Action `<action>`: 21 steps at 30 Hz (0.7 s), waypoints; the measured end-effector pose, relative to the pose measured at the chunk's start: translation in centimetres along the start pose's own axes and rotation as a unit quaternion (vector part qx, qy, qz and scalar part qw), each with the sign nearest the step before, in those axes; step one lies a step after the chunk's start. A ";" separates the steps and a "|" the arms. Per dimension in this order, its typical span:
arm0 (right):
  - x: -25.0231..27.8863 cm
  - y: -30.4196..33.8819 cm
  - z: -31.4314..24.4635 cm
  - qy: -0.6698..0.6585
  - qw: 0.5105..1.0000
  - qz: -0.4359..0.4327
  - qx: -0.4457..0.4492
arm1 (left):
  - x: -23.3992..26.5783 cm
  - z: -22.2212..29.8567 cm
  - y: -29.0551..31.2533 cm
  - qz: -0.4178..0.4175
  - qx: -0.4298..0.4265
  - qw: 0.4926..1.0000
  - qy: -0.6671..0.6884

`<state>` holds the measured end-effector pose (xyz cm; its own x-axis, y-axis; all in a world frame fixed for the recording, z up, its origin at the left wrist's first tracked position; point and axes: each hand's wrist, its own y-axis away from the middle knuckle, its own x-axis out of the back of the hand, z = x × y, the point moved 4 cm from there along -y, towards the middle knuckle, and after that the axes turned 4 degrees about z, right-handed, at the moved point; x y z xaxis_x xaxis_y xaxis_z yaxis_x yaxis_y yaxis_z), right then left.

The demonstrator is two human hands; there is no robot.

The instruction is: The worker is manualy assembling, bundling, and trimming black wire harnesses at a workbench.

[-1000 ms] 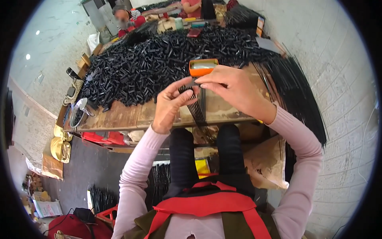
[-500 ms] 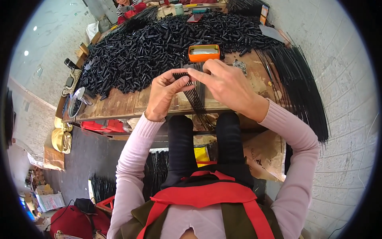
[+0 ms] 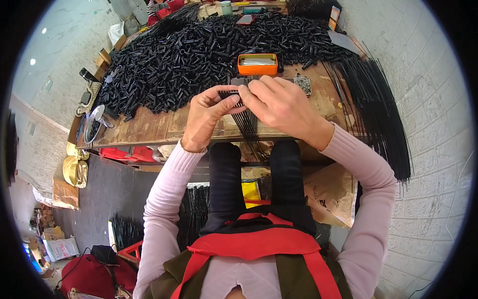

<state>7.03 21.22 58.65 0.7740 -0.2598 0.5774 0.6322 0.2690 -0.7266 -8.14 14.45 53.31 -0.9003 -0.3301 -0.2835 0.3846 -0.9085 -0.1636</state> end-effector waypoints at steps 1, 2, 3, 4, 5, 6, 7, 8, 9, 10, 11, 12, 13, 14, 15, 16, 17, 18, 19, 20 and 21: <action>0.0 -0.1 0.3 -0.040 0.999 0.011 -0.013 | -0.1 0.0 0.0 0.000 0.007 1.000 -0.001; 0.0 -0.1 0.4 -0.040 0.999 0.012 -0.013 | 0.0 -0.1 0.0 0.000 0.007 1.000 -0.002; -0.2 -0.1 0.5 -0.053 0.998 0.001 -0.019 | 0.2 -0.1 0.0 0.002 -0.001 1.000 0.003; -0.3 -0.1 0.6 -0.066 0.997 -0.011 -0.024 | 0.4 0.0 0.0 0.003 -0.009 1.000 0.008; -0.3 0.0 0.7 -0.066 0.998 -0.010 -0.024 | 0.4 0.1 -0.1 0.003 -0.010 1.000 0.007; -0.3 0.2 0.7 -0.073 0.996 -0.031 -0.038 | 0.4 0.1 -0.1 0.009 -0.005 1.000 0.011; -0.5 0.4 0.8 -0.080 0.994 -0.053 -0.053 | 0.5 0.2 -0.1 0.014 0.001 1.000 0.014; -0.3 0.4 0.8 -0.080 0.994 -0.052 -0.052 | 0.5 0.3 0.0 0.015 0.000 1.000 0.013; -0.2 0.3 0.8 -0.073 0.995 -0.049 -0.044 | 0.4 0.3 0.0 0.011 0.000 1.000 0.002; -0.1 0.3 0.7 -0.065 0.996 -0.045 -0.036 | 0.3 0.4 0.1 0.007 -0.001 1.000 -0.010; -0.1 0.3 0.7 -0.065 0.996 -0.044 -0.036 | 0.2 0.3 0.0 0.008 -0.001 1.000 -0.011; -0.1 0.2 0.7 -0.054 0.998 -0.035 -0.022 | 0.2 0.1 -0.1 0.005 -0.002 1.000 -0.006; -0.1 0.2 0.6 -0.044 0.999 -0.026 -0.007 | 0.2 0.0 -0.1 0.002 -0.002 1.000 -0.002; -0.1 0.3 0.8 -0.043 0.999 -0.026 -0.008 | 0.2 0.0 -0.1 0.002 -0.002 1.000 -0.002; -0.1 0.3 0.9 -0.037 0.999 -0.017 0.007 | 0.2 0.0 -0.1 -0.001 -0.008 1.000 -0.008; -0.1 0.4 0.8 -0.032 0.999 -0.009 0.022 | 0.2 0.0 -0.1 -0.003 -0.013 1.000 -0.014; -0.2 0.5 0.8 -0.032 0.999 -0.008 0.022 | 0.3 0.0 -0.1 -0.002 -0.013 1.000 -0.014; -0.3 0.6 0.5 -0.002 0.999 -0.008 0.041 | 0.3 -0.1 -0.1 -0.002 -0.008 1.000 -0.002; -0.4 0.7 0.3 0.028 0.998 -0.008 0.060 | 0.3 -0.2 -0.2 -0.002 -0.003 1.000 0.010; -0.3 0.6 0.3 0.028 0.998 -0.006 0.059 | 0.3 -0.1 -0.1 -0.001 -0.003 1.000 0.008; 0.0 0.4 0.4 0.009 0.999 -0.005 0.047 | 0.3 0.0 -0.1 -0.005 -0.001 1.000 0.006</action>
<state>7.28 21.74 58.47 0.7672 -0.2797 0.5772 0.6413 0.3526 -0.6815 -8.44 14.48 53.21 -0.9016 -0.3178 -0.2933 0.3761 -0.9111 -0.1686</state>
